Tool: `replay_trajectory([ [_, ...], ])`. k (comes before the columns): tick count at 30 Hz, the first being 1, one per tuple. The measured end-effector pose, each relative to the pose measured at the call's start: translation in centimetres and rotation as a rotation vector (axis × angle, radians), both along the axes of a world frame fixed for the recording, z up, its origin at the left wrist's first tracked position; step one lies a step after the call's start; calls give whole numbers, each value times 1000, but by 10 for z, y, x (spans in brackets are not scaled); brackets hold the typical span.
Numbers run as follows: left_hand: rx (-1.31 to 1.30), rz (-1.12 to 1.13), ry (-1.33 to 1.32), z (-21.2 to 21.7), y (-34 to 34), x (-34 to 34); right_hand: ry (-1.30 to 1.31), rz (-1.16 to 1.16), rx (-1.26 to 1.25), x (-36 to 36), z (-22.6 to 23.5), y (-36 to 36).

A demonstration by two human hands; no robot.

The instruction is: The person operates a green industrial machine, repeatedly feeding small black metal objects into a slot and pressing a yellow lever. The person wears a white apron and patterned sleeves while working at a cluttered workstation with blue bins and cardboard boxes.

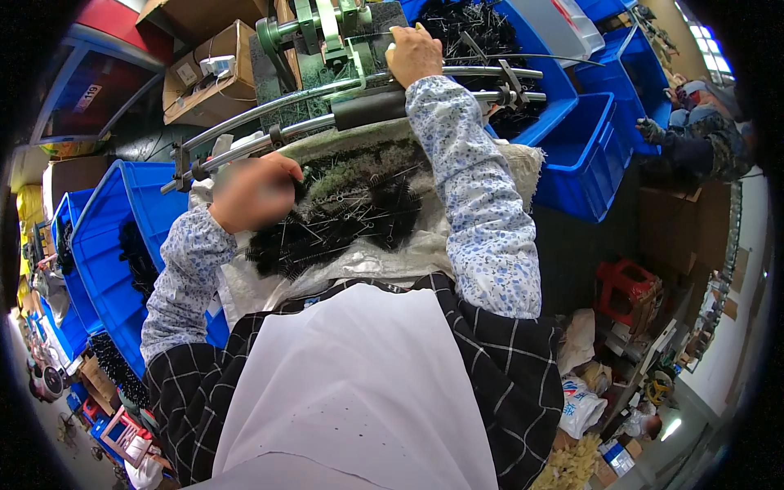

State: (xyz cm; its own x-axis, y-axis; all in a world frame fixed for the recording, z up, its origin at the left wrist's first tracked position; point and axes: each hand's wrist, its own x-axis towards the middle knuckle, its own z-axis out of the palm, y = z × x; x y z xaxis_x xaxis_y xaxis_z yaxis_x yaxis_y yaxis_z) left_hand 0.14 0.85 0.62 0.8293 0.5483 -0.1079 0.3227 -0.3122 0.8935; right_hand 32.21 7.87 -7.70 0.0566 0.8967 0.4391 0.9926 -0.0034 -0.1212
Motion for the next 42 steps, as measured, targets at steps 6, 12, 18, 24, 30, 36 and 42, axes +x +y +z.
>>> replay_trajectory([
  [6,-4,-55,-13,4,-3,9,35,4,-78,-63,16,5],
  [12,11,-29,-12,5,-1,12,-48,-30,-68,-74,20,5],
  [18,93,62,-43,4,6,-13,-75,-17,-42,-8,8,3],
  [24,87,86,-152,-1,10,-3,29,15,-167,57,6,24],
  [30,68,96,-128,-2,8,13,-29,-163,-67,74,46,8],
  [36,192,271,-281,-18,-1,42,423,251,-729,-43,111,-74],
  [42,121,299,-250,-20,-10,25,603,331,-494,-71,72,-87],
])
